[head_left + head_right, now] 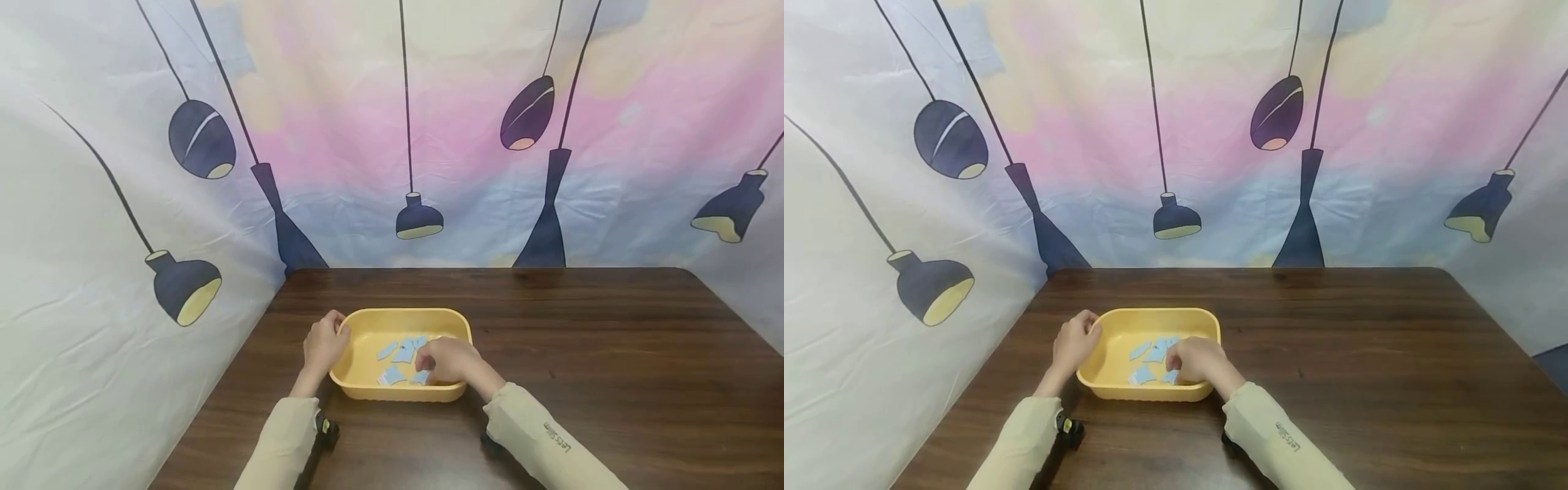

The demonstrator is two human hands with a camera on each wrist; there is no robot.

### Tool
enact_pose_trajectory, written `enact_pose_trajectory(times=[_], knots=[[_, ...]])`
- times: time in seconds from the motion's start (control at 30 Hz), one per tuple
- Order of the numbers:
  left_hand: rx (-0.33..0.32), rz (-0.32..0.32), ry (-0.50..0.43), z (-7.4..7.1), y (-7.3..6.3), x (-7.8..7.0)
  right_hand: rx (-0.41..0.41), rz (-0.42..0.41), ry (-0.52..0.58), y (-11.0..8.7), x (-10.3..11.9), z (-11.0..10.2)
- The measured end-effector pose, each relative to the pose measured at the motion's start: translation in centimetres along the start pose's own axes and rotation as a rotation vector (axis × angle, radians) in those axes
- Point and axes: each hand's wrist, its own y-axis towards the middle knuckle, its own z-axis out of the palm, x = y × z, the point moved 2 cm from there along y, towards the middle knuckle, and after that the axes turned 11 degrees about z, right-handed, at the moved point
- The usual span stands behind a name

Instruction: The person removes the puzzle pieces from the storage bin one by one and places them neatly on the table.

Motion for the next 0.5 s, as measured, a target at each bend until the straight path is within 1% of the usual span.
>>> enact_pose_trajectory(times=[0.13, 0.23, 0.33, 0.43, 0.5], knots=[[0.004, -0.008, -0.005, -0.03, 0.48, 0.12, 0.004, 0.025, -0.023, 0.28, 0.14, -0.18], [0.013, -0.015, -0.015, 0.06, 0.81, 0.11, 0.007, 0.041, -0.011, 0.45, 0.11, -0.30], [0.028, -0.028, -0.025, 0.15, 0.94, 0.04, 0.017, 0.037, 0.019, 0.52, -0.04, -0.42], [0.041, -0.038, -0.033, 0.22, 0.89, -0.05, 0.024, -0.004, 0.103, 0.55, -0.30, -0.66], [0.041, -0.032, -0.033, 0.21, 0.89, -0.13, 0.027, -0.041, 0.216, 0.65, -0.56, -0.94]])
